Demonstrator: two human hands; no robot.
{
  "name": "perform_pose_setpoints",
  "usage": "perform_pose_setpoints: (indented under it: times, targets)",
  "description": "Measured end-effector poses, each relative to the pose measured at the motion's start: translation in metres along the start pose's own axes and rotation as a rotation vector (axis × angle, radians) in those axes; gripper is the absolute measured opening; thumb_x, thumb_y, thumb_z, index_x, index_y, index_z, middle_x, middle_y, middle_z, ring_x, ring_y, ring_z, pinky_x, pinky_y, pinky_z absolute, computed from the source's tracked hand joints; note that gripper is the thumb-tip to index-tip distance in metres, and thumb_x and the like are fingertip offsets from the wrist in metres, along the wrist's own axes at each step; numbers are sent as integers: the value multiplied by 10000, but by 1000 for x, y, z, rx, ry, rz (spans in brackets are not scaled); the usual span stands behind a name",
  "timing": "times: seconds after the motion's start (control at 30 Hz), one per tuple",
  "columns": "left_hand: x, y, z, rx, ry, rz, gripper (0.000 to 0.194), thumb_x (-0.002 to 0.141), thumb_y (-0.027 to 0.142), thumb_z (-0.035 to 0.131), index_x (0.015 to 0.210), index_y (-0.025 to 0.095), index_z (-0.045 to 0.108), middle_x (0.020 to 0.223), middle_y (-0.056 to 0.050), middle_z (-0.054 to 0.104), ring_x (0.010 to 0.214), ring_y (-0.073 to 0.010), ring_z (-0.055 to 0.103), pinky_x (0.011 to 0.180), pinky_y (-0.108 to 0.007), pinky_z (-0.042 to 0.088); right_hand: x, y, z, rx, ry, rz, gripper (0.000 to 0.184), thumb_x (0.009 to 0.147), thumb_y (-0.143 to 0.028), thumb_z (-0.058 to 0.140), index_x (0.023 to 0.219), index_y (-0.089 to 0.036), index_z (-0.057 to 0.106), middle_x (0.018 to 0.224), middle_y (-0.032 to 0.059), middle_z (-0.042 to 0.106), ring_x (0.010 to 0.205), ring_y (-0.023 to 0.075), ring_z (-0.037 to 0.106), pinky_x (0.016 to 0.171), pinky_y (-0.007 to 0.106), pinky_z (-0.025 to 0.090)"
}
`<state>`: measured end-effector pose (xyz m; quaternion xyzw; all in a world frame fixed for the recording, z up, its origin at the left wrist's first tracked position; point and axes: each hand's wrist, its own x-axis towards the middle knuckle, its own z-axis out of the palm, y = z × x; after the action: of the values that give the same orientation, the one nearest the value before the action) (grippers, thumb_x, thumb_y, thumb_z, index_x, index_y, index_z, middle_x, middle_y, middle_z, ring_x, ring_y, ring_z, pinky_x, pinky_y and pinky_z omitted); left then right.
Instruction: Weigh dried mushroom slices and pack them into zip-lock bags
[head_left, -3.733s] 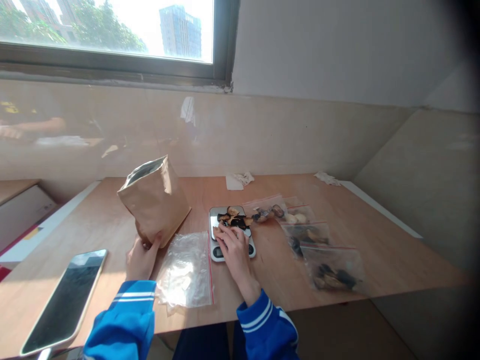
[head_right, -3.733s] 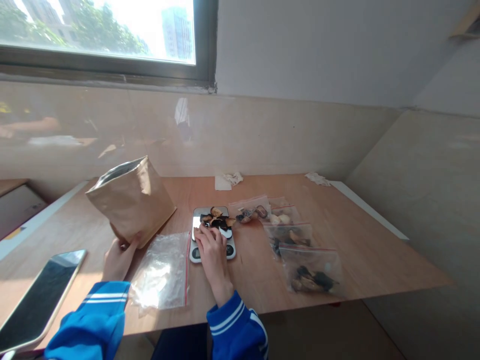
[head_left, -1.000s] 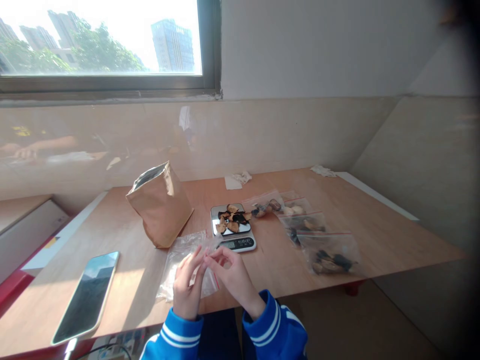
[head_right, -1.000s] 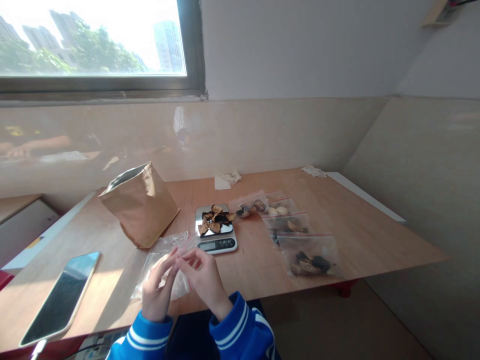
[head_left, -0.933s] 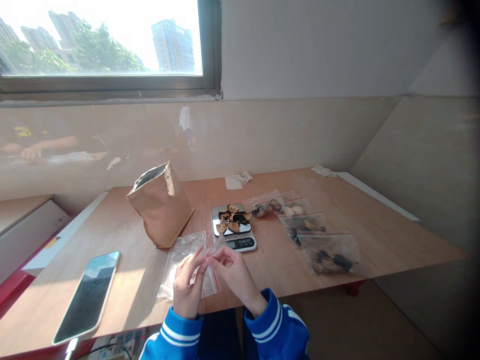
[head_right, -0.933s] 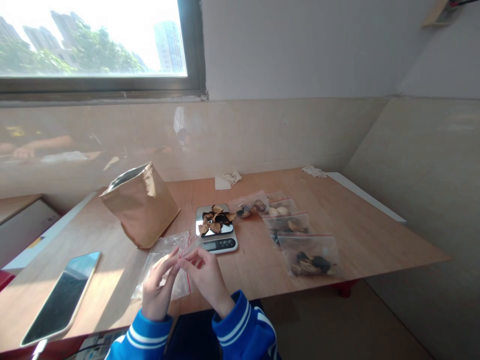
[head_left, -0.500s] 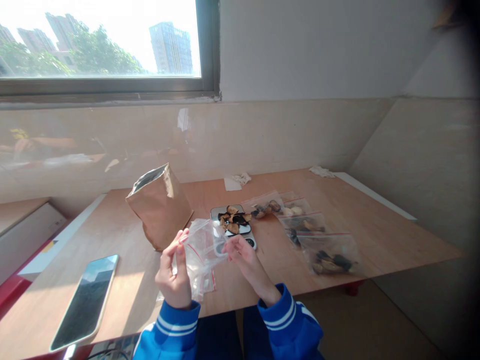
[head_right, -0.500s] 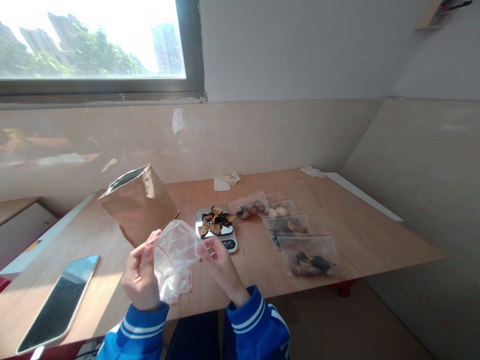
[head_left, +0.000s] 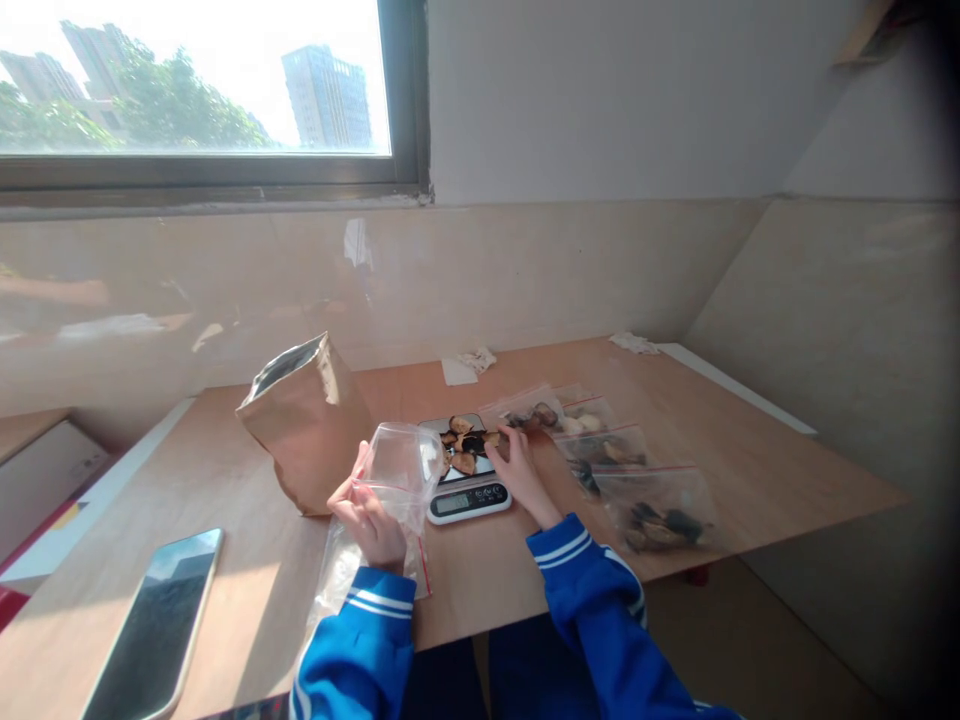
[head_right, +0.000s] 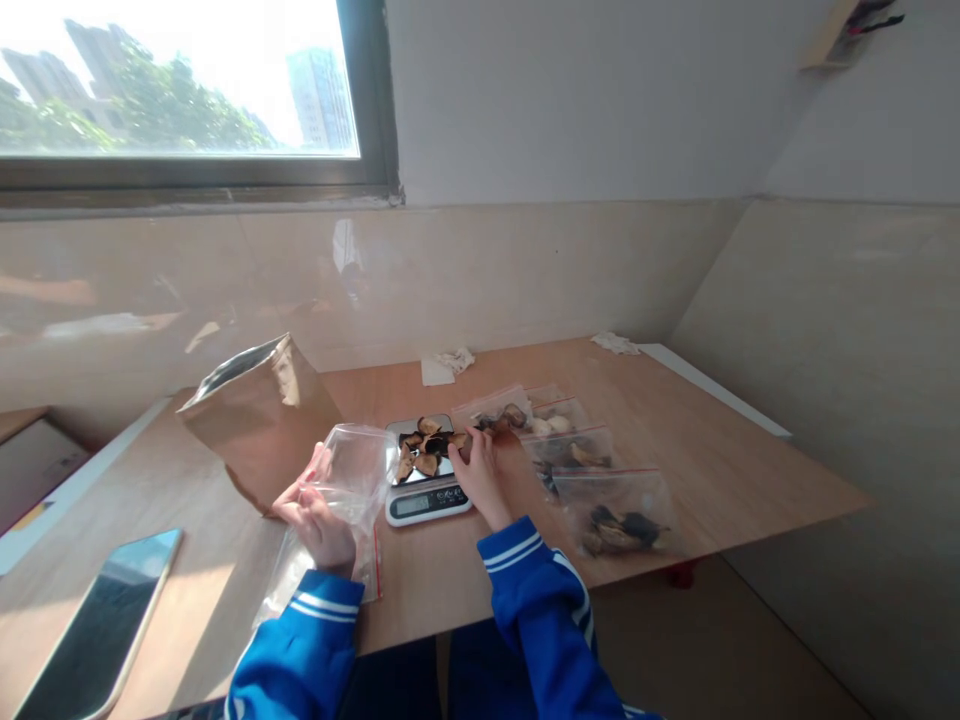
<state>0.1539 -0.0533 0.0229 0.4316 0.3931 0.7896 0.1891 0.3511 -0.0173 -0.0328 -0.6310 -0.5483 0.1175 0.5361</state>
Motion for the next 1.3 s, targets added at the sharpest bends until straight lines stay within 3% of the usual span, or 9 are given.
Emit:
perform_pose_setpoints:
  times: [0.23,0.37,0.63,0.77,0.9,1.03,1.17,1.3]
  targets:
    - [5,-2,-6,75,28,-26,169,967,355,353,1019,197,384,1245,-200,605,1157,-242,603,1027,-505,428,-3,0,6,-42,-14,-15,422,813,-428,546,1150,-177,509,1134,154,551,1104,296,524,961,490,436]
    - [5,2,-7,104,-20,-29,181,978,332,325,1062,180,376,1304,-235,554,1230,-242,547,1062,-488,403,-5,2,7,60,0,32,420,797,-402,548,1139,-162,506,1151,151,560,1084,277,534,937,461,449]
    - [5,-4,-12,119,-49,-38,198,977,341,323,1092,187,367,1331,-220,529,1259,-243,519,1082,-455,392,-6,-2,3,256,60,124,429,747,-392,609,1103,-175,508,1099,117,576,866,196,569,811,383,493]
    - [5,-3,-11,85,-58,-47,205,976,349,329,1092,184,365,1304,-216,548,1248,-250,529,1084,-482,381,-3,-19,-6,289,146,171,453,730,-396,643,1091,-168,491,1046,102,570,826,187,555,763,363,494]
    - [5,-4,-11,62,-50,-29,199,970,345,350,1085,184,380,1315,-222,540,1242,-244,534,1079,-469,381,1,-54,-17,337,159,146,439,750,-400,653,1098,-182,495,1058,89,563,806,170,546,732,331,496]
    - [4,-9,-13,104,-61,-49,211,970,355,333,1097,196,389,1343,-214,526,1242,-239,535,1075,-470,381,4,-101,-23,414,55,96,436,775,-405,648,1137,-192,529,1061,81,564,799,165,556,739,322,501]
    - [3,-14,-14,95,-60,-78,218,968,368,340,1102,209,407,1312,-179,562,1224,-222,550,1063,-473,390,-4,-141,-21,437,-163,-6,462,792,-397,652,1209,-229,544,1069,62,582,828,173,565,762,326,502]
    - [2,-15,-14,42,-59,-80,215,960,352,379,1105,196,412,1251,-170,598,1179,-214,583,1054,-485,398,-13,-152,-20,394,-370,-195,468,836,-377,618,1289,-307,527,1164,44,586,968,199,558,895,363,469]
